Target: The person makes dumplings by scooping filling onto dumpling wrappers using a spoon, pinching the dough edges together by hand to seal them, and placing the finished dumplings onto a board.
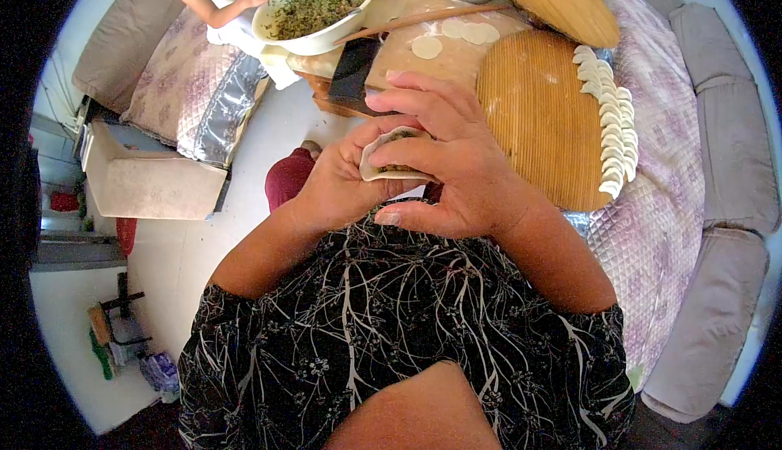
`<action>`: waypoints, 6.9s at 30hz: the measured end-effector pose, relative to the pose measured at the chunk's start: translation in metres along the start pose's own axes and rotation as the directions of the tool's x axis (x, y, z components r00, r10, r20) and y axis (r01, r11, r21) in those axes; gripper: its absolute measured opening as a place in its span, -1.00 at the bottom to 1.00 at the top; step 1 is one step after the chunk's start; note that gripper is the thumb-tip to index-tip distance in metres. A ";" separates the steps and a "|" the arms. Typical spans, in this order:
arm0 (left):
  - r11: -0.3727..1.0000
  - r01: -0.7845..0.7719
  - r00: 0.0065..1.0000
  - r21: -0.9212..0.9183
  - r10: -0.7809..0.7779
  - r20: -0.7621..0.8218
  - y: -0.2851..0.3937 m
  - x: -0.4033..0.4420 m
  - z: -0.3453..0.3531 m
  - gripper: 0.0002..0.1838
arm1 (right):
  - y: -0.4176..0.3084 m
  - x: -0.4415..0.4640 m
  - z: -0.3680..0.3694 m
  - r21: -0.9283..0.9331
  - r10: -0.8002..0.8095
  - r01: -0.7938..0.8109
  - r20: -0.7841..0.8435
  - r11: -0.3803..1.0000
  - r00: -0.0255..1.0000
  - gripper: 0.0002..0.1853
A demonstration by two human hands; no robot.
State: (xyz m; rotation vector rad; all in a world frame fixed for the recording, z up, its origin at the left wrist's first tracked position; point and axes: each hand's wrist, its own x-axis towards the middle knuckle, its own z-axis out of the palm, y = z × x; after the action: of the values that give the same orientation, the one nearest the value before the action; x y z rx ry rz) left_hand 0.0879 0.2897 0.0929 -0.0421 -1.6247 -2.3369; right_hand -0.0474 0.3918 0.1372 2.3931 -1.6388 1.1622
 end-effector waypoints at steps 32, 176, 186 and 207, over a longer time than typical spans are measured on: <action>0.988 -0.009 0.999 0.156 0.015 -0.039 -0.003 -0.008 -0.011 -0.55 | 0.006 -0.015 0.019 0.153 0.241 -0.207 -0.247 0.966 0.939 -0.85; 0.993 -0.110 0.983 0.051 0.117 -0.144 -0.021 -0.008 -0.008 -0.38 | 0.003 -0.029 0.041 0.265 0.404 -0.342 -0.231 0.901 0.885 -0.87; 0.984 0.167 0.956 -0.055 -0.175 -0.235 -0.015 -0.008 -0.010 -0.69 | 0.002 -0.024 0.032 0.254 0.433 -0.374 -0.242 0.892 0.869 -0.88; 0.986 0.154 0.979 -0.067 -0.161 -0.127 -0.024 -0.008 -0.012 -0.71 | 0.005 -0.025 0.035 0.126 0.386 -0.369 -0.170 0.921 0.907 -0.85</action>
State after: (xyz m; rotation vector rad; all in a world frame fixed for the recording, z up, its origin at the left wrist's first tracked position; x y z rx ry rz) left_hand 0.0912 0.2885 0.0654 0.2334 -1.5489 -2.4442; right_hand -0.0368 0.3955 0.0957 1.9775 -2.0811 1.4980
